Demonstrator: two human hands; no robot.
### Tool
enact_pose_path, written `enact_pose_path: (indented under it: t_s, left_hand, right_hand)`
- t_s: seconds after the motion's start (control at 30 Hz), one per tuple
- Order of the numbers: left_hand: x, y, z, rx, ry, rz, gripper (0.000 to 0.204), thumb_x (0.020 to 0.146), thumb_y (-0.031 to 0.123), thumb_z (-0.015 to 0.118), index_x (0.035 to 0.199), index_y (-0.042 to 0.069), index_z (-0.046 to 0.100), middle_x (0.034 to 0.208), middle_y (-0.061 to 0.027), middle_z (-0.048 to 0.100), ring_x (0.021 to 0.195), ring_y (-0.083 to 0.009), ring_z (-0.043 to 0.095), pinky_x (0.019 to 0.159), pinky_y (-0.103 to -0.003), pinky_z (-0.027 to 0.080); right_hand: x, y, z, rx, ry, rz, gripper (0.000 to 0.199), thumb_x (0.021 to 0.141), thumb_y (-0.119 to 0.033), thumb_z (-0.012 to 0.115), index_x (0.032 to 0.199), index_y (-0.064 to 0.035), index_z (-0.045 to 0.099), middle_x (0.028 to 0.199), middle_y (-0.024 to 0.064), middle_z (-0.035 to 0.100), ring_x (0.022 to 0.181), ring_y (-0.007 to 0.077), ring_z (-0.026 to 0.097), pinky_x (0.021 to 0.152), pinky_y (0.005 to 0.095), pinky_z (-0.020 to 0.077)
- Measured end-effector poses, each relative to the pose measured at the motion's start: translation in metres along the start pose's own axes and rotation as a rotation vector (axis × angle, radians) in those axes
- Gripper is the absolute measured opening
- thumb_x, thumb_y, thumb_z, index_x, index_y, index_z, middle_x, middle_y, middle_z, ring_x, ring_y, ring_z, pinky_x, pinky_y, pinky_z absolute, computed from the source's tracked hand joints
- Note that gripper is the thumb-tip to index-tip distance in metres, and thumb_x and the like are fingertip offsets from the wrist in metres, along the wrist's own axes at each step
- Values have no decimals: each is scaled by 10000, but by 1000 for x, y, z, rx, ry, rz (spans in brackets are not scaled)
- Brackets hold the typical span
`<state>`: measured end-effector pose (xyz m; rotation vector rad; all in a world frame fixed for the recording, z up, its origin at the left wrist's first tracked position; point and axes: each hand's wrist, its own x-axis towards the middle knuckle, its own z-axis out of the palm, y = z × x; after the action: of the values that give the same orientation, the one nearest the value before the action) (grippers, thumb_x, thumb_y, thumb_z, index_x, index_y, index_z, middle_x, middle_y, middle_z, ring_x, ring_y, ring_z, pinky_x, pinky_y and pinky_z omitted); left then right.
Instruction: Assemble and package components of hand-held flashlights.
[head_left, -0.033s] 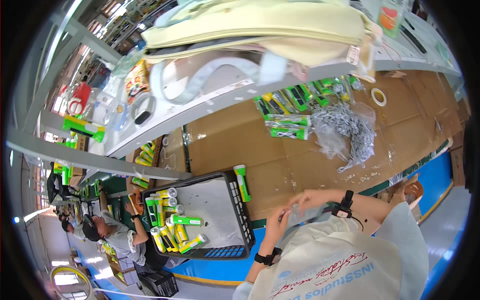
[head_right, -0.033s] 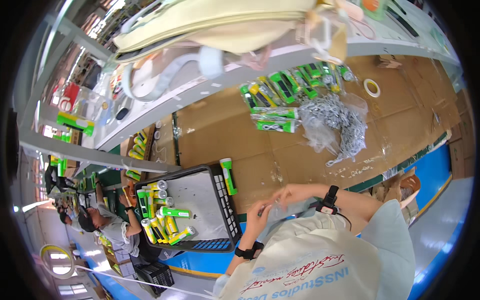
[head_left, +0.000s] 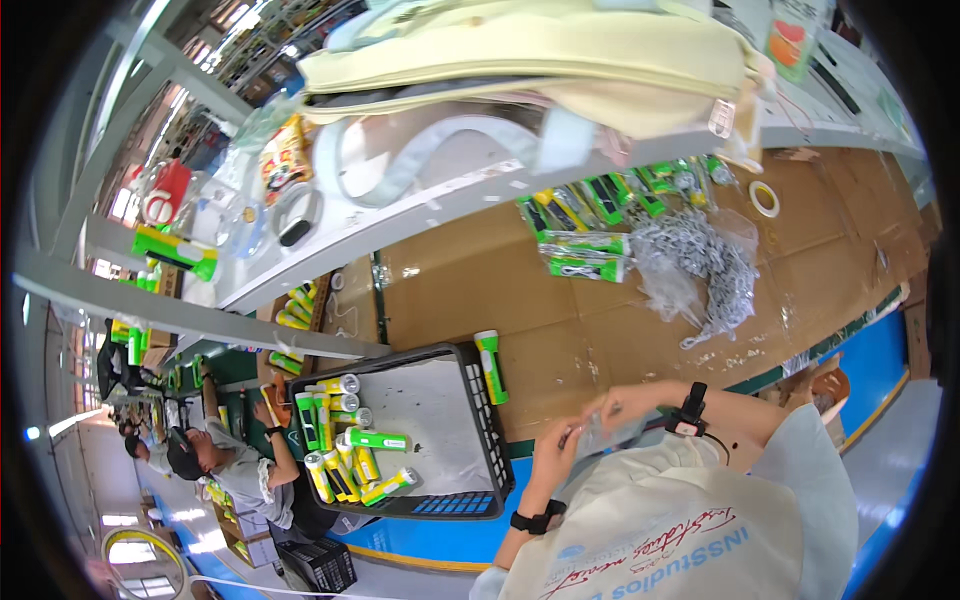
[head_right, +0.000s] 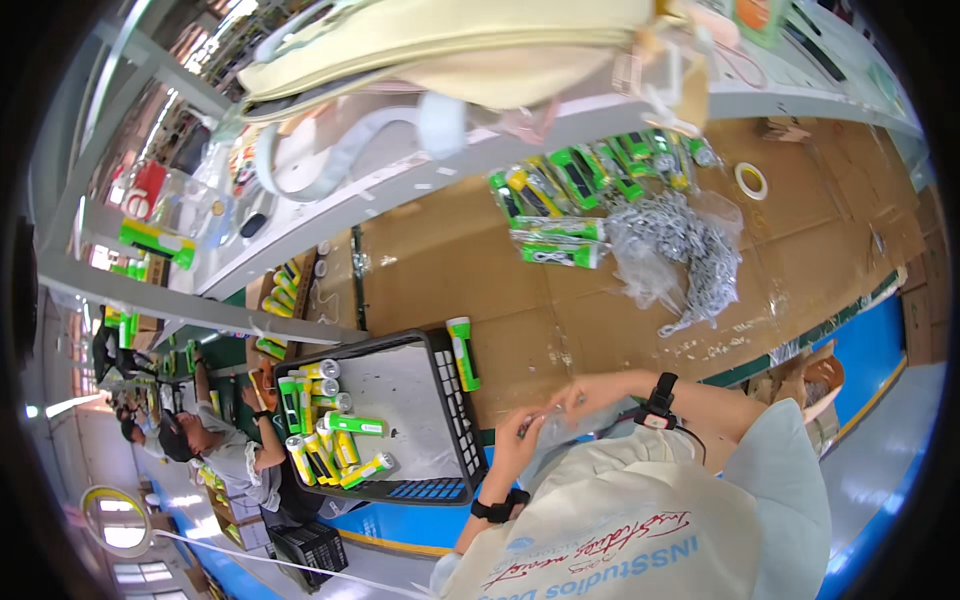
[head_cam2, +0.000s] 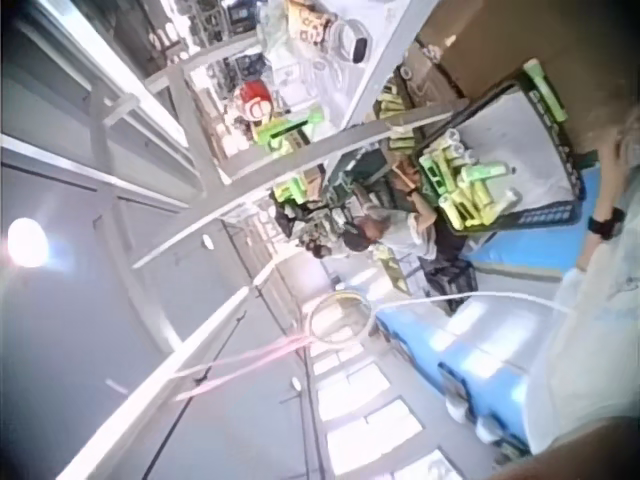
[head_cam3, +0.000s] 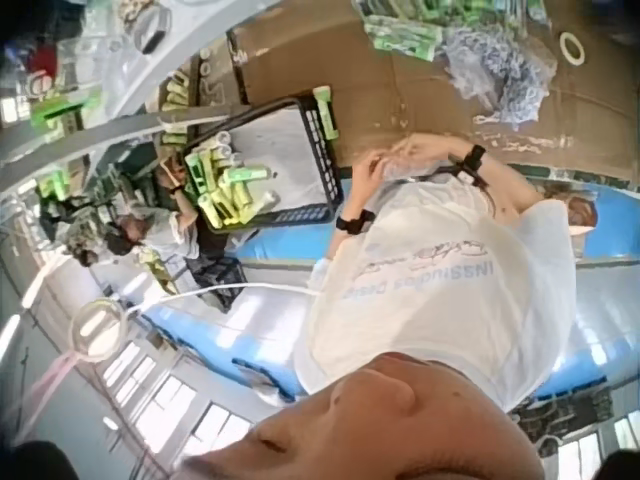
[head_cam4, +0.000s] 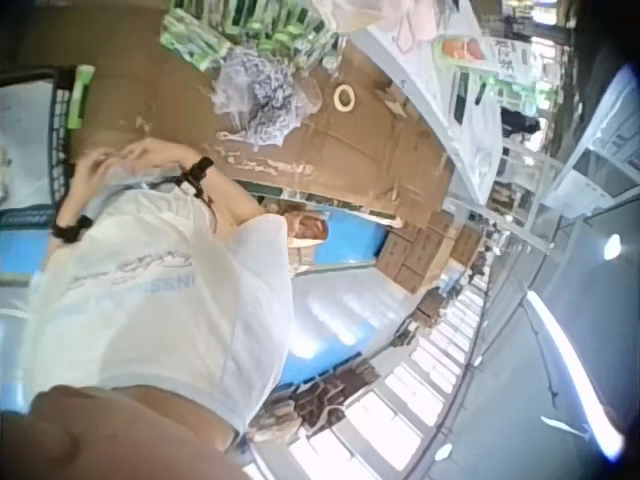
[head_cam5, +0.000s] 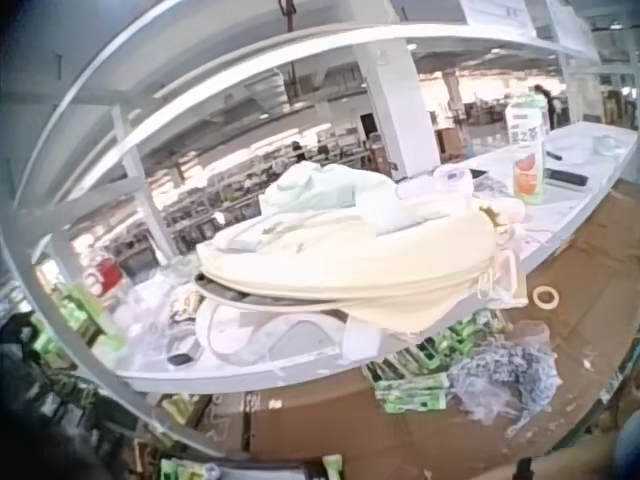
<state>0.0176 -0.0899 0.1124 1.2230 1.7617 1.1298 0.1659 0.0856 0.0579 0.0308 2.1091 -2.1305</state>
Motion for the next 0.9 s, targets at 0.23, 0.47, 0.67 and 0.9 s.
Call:
enact_pose_path:
  t_s: [0.23,0.47,0.67,0.9]
  left_hand:
    - [-35,-17,-50,-9,11,-60,85,796,91,675,851,34,644,976,-70,579,627,-125,470,551,-240,384]
    - [-33,-20,-62,-209,97,-163,93,826,70,647,780,7,598,804,-28,528,709,-98,460,586,-221,345]
    - [-37,-21,-61,-91,145,-153,93,823,93,664,827,13,617,760,-22,442,676,-108,422,583,-225,336]
    - [-42,-29,-65,-51,126,-152,103,828,121,666,852,23,646,776,-40,468,665,-121,444,578,-240,370]
  right_hand:
    - [84,12,-9,235,-460,238,378,865,-335,655,1081,-27,625,1192,107,578,1123,212,526,972,330,403]
    - [216,63,-15,-3,723,504,433,827,-303,629,1081,40,555,849,152,629,756,231,631,637,347,501]
    - [248,88,20,298,1149,506,249,787,-219,605,746,25,633,664,139,602,617,222,582,564,388,398]
    - [224,62,11,699,730,414,206,818,-280,704,923,-112,645,814,-47,568,759,68,503,692,240,394]
